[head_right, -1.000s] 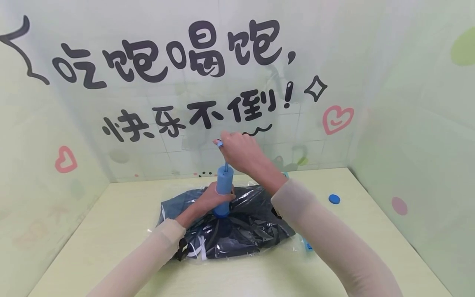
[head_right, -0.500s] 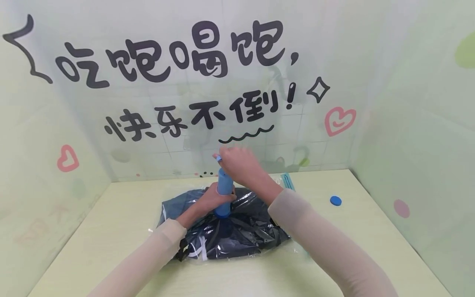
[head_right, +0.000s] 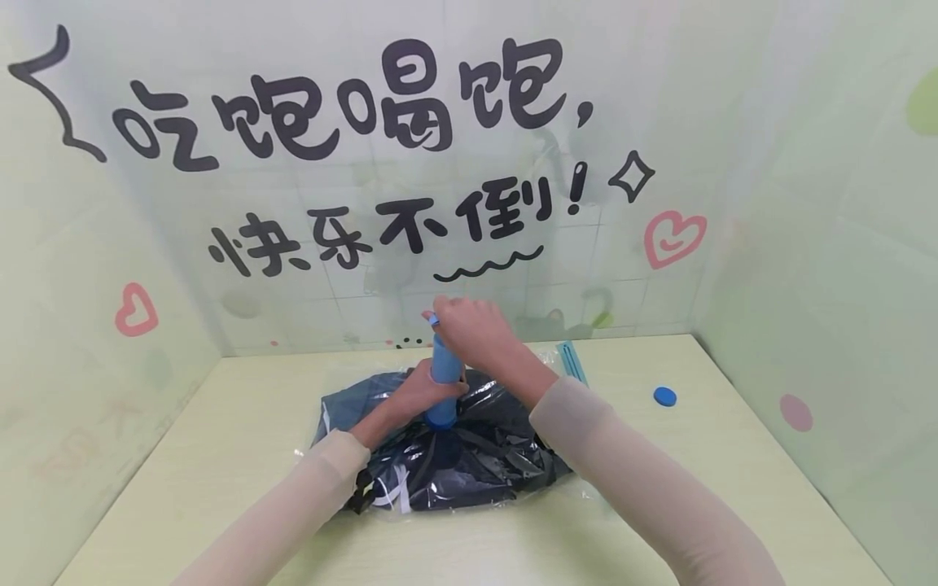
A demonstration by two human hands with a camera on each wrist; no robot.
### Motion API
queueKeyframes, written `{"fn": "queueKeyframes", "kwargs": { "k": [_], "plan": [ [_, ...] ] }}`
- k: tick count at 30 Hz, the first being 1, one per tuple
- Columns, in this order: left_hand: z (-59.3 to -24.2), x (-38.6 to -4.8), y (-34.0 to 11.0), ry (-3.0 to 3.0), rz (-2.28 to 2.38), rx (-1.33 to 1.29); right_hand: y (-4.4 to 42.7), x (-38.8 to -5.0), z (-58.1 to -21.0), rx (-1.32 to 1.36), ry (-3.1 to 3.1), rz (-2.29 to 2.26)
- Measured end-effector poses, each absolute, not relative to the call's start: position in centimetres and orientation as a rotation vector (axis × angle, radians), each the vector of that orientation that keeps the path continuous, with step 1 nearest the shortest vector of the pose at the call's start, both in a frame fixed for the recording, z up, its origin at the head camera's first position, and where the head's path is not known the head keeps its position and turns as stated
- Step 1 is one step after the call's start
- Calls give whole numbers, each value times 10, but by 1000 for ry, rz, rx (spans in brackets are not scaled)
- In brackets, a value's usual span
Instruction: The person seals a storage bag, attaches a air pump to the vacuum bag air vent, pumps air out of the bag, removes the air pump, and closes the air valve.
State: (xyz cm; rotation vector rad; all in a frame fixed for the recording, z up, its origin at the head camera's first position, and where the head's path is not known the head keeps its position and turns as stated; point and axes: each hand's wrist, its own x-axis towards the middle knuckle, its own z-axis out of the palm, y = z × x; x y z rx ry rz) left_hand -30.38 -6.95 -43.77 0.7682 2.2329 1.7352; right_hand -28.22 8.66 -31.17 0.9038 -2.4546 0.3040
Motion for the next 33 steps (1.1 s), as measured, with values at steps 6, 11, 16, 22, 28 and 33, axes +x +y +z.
{"fn": "queueKeyframes", "kwargs": {
  "k": [6,11,16,22,28,33],
  "plan": [
    [-438,-304,-68,2247,1730,739,88,-282,-302,894,-2494,295],
    [-437,-304,-67,2275,1712,696,89,-283,-287,858,-2508,304],
    [-438,-304,-68,2270,1712,672,91,-284,-270,848,-2461,322],
    [-435,-304,-68,2271,1719,664,95,-283,-257,838,-2300,373],
    [-435,-305,-68,2268,1715,705,95,-281,-264,846,-2302,431],
    [-435,-304,-68,2280,1700,698,93,-282,-274,843,-2345,396]
  ]
}}
